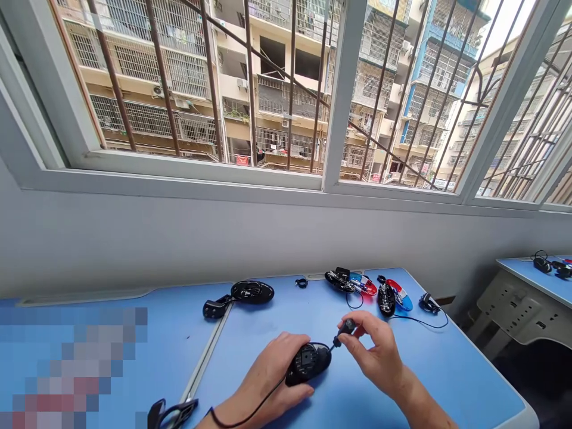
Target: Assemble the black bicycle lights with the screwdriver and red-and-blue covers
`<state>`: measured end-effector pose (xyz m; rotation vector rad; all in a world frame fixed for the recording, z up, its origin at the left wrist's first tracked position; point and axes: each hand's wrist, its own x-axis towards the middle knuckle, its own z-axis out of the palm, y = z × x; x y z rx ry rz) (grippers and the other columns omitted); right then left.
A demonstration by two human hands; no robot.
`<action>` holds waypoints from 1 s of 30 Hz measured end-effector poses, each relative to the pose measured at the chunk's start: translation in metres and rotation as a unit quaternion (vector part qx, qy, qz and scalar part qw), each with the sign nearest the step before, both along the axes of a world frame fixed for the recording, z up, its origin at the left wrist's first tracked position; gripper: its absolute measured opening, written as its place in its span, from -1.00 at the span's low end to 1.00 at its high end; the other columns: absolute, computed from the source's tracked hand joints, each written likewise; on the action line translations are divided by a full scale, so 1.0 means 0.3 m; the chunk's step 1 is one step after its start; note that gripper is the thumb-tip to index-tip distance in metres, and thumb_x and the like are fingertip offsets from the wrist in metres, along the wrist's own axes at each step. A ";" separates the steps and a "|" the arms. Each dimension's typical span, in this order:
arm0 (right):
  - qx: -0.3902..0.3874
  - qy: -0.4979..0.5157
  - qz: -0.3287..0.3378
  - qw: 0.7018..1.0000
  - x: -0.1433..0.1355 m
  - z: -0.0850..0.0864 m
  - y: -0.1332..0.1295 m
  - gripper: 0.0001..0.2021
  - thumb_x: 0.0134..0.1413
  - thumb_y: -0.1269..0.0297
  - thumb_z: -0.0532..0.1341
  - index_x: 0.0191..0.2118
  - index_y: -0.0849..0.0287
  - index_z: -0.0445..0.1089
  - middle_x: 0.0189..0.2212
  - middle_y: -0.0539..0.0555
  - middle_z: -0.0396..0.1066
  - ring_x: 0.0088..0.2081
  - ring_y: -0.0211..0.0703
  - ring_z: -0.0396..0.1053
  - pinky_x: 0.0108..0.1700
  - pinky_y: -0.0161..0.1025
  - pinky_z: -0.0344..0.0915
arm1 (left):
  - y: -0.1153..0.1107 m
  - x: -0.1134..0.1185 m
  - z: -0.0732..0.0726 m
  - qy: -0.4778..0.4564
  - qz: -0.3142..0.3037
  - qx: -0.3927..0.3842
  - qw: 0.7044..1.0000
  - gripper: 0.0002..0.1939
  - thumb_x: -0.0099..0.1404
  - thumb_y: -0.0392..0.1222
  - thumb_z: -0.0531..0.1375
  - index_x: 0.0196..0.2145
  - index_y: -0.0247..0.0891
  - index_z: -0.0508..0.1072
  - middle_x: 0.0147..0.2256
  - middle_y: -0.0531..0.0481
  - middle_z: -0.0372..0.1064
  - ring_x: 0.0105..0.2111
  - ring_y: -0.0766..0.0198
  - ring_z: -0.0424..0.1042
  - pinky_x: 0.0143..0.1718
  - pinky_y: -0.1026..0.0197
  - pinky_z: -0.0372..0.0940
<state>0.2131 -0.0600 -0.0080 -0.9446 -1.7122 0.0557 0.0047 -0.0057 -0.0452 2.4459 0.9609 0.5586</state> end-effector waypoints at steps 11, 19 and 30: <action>-0.009 0.020 0.034 0.999 -0.013 -0.026 0.007 -0.79 0.20 0.37 0.11 -0.04 0.08 0.30 -0.31 0.08 0.51 -0.37 -0.22 0.48 -0.40 -0.31 0.49 | 0.002 0.006 0.003 -0.010 0.009 0.007 1.000 -0.62 0.01 -0.26 0.22 -0.15 -0.18 0.38 -0.21 -0.04 0.44 -0.21 0.06 0.38 -0.19 0.14 0.24; -0.050 0.025 0.094 0.994 0.001 -0.022 0.014 -0.78 0.23 0.38 0.09 -0.03 0.05 0.30 -0.25 0.08 0.49 -0.25 -0.17 0.48 -0.26 -0.22 0.50 | 0.006 0.007 -0.008 0.016 0.027 -0.001 1.000 -0.64 0.02 -0.27 0.22 -0.16 -0.20 0.37 -0.23 -0.05 0.41 -0.23 0.08 0.36 -0.22 0.16 0.22; 0.016 -0.002 0.050 0.999 -0.015 -0.055 0.051 -0.73 0.24 0.35 0.09 0.05 0.04 0.23 -0.28 0.09 0.47 -0.30 -0.17 0.41 -0.34 -0.23 0.44 | 0.000 0.009 0.007 0.009 0.012 -0.008 1.000 -0.62 0.02 -0.32 0.19 -0.13 -0.25 0.36 -0.19 -0.09 0.41 -0.19 0.04 0.35 -0.17 0.10 0.22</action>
